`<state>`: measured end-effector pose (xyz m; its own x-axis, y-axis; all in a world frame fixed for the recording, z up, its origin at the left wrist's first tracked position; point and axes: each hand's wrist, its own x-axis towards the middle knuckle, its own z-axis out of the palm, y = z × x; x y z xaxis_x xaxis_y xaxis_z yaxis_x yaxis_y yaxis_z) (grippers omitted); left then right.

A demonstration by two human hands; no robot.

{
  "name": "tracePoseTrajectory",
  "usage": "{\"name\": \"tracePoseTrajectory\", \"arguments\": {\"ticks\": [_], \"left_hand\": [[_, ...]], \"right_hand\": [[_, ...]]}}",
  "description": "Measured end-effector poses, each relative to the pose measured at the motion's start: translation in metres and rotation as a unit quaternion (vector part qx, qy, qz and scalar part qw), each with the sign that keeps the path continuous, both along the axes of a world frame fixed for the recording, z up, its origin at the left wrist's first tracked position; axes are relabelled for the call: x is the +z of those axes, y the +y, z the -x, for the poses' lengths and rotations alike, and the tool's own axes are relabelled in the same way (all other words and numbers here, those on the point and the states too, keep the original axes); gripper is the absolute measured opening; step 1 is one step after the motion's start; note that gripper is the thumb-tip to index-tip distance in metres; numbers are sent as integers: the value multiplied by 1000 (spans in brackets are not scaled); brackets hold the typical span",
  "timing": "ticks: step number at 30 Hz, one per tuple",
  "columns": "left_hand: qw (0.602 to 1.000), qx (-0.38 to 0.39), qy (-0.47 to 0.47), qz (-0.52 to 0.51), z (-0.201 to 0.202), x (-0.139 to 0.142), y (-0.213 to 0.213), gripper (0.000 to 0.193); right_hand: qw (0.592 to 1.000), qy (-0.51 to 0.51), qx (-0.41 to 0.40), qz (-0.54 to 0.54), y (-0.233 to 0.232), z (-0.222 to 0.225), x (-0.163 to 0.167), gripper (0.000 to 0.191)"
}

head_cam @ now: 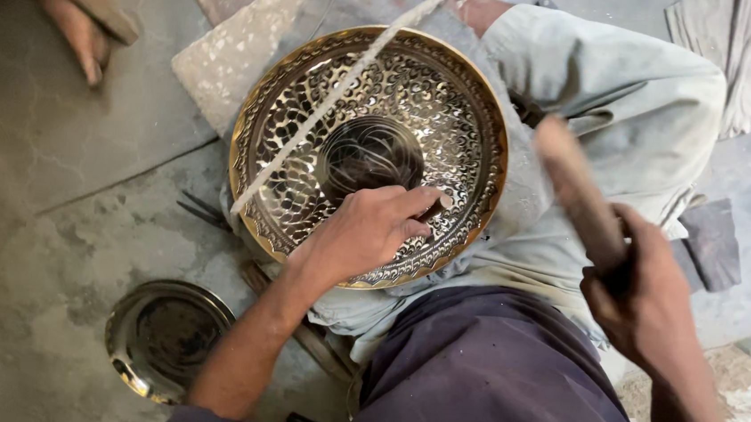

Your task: The person sits on the floor with an engraved brass tray on their lap, holds a small punch against the tray's patterned surface with one hand, and strikes the punch with a wooden mallet held in the other hand, working around the tray's decorative design. A second finished tray sits on the floor beside them.

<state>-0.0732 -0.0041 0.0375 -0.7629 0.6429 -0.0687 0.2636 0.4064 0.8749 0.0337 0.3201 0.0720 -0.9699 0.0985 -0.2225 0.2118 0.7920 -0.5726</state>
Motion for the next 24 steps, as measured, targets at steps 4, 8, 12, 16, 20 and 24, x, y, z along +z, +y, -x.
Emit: {"name": "tracePoseTrajectory", "arguments": {"ticks": [4,8,12,16,20,24], "left_hand": [[999,-43,26,-5,8,-2,2,39],[998,-67,16,15,10,-2,5,36],[996,-81,-12,42,12,1,7,34],[995,-86,3,42,14,5,9,33],[995,-87,9,44,15,9,10,32],[996,-90,5,24,15,10,13,36]], "right_hand": [[995,-34,5,-89,-11,-8,-4,74],[986,17,64,-155,-16,-5,-6,79],[977,-20,73,-200,-14,-2,-2,82],[997,-19,-36,62,-15,-7,3,72],[994,-99,-51,-9,-20,-15,-1,65],[959,-89,-185,195,-24,-21,-3,77]]}}
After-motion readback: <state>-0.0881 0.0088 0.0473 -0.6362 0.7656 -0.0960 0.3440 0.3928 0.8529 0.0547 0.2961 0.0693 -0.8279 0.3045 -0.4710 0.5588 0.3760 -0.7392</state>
